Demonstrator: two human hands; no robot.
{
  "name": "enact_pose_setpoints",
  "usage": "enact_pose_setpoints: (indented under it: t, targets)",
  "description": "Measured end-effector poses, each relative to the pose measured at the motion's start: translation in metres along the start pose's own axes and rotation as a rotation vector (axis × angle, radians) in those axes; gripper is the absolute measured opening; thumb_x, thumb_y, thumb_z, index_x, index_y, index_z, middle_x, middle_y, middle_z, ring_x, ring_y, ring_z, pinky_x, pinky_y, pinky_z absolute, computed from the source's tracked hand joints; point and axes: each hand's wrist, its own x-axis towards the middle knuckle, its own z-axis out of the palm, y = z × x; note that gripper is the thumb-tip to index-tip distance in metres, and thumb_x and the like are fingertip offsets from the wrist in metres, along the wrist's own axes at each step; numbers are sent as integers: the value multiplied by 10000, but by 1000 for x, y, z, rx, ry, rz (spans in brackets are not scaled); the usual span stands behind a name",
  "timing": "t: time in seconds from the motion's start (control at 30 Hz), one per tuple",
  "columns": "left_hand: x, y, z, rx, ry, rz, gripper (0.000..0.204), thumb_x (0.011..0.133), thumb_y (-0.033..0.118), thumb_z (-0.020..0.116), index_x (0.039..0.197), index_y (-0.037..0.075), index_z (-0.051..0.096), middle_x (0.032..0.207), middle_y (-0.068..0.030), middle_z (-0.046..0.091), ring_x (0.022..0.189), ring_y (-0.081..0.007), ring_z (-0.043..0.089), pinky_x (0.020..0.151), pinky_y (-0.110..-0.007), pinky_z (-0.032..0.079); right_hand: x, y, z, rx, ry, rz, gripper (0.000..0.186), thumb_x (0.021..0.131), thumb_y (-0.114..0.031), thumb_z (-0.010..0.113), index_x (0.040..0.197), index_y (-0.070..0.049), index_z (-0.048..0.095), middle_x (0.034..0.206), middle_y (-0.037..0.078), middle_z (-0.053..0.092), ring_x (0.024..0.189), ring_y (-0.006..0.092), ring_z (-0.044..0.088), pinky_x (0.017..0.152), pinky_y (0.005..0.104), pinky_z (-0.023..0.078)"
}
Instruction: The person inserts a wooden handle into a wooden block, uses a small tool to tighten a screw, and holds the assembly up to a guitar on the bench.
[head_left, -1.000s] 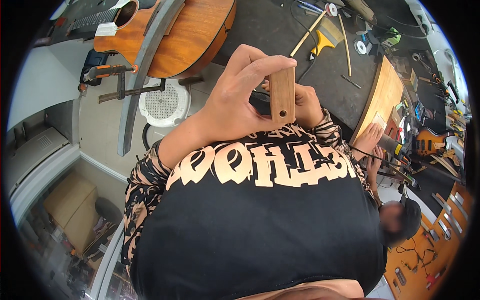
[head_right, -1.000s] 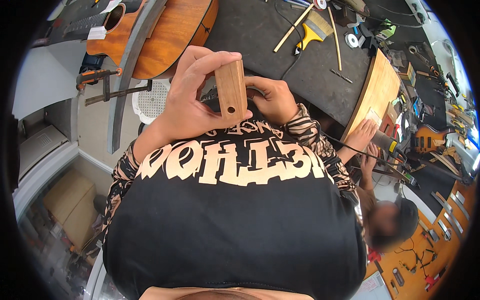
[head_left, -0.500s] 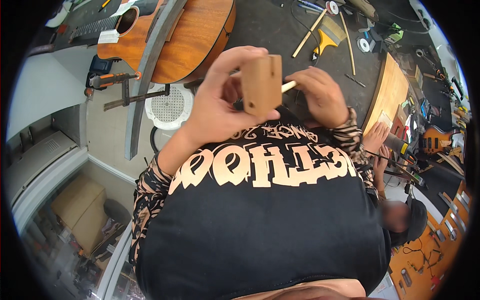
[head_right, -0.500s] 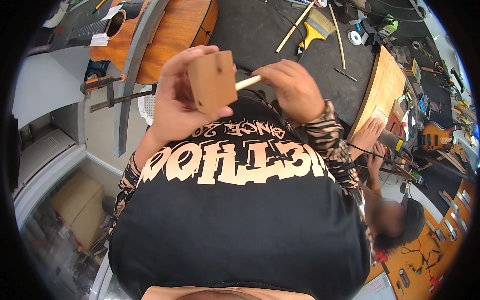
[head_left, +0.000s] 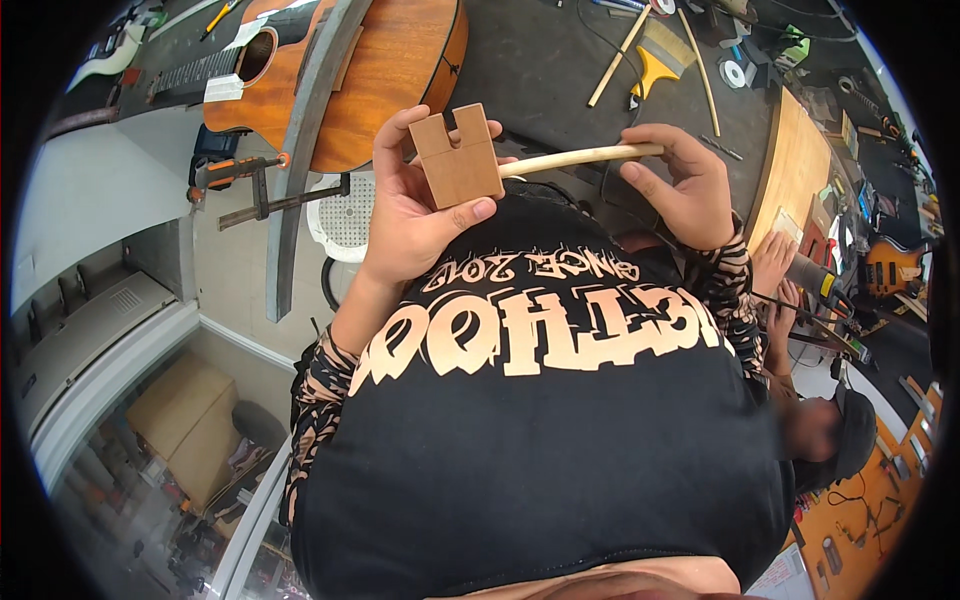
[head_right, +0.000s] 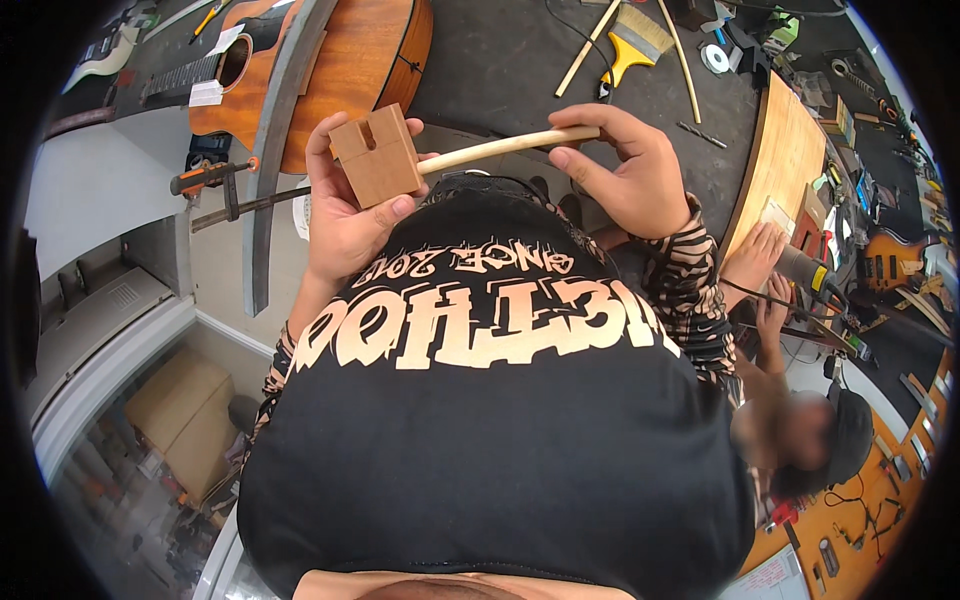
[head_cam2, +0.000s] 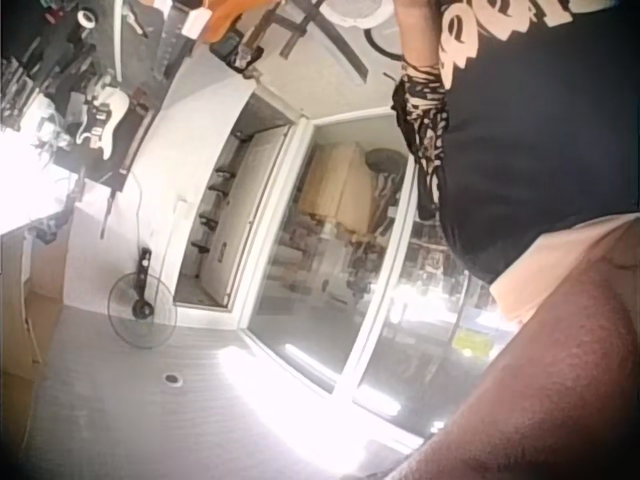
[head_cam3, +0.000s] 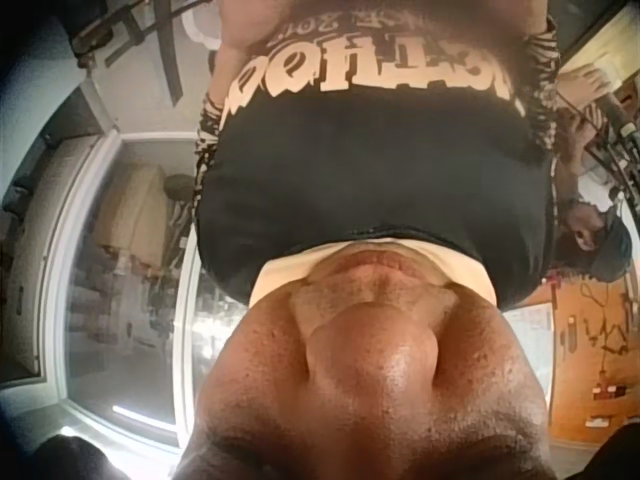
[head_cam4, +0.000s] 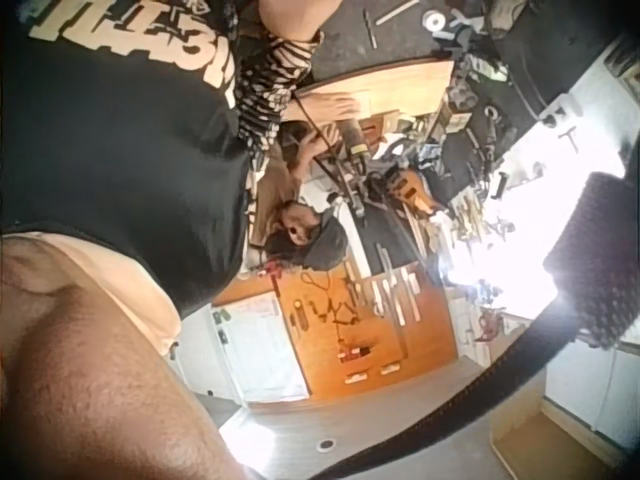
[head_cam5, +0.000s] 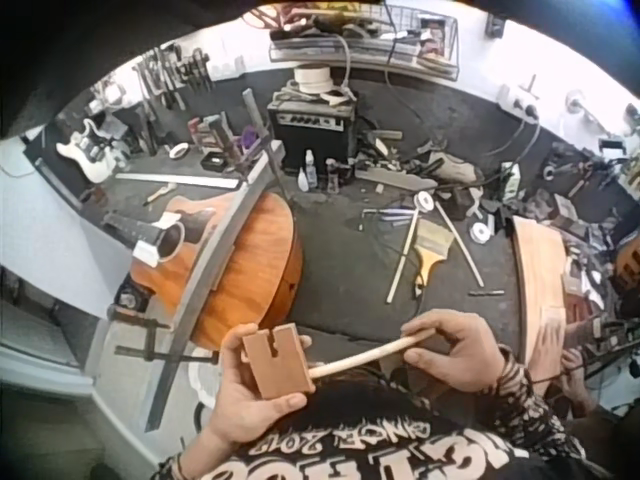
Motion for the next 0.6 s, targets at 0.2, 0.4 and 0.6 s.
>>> enact_pose_setpoints:
  t: [0.2, 0.4, 0.6]
  targets:
    - [-3, 2, 8, -22, 117, 0, 802, 765, -67, 705, 1371, 170, 237, 1288, -234, 488, 1119, -320, 584, 945, -436, 497, -13, 13, -2, 287, 66, 192, 258, 919, -66, 601, 1140, 65, 575, 1027, 94, 644, 970, 147, 602, 880, 268, 458]
    - [-7, 9, 12, 259, 136, -37, 828, 725, -77, 742, 1363, 104, 245, 1239, -192, 520, 1101, -267, 581, 937, -390, 501, -14, 14, -4, 300, 107, 146, 275, 968, -148, 537, 1136, 64, 583, 978, 102, 655, 937, 146, 605, 869, 274, 459]
    - [-5, 11, 17, 403, 211, 88, 860, 661, -47, 810, 1355, 88, 320, 1184, -136, 535, 1066, -221, 588, 923, -363, 500, -9, 20, -2, 261, 156, 130, 266, 965, -165, 550, 1096, 57, 614, 932, 89, 671, 881, 126, 624, 808, 248, 494]
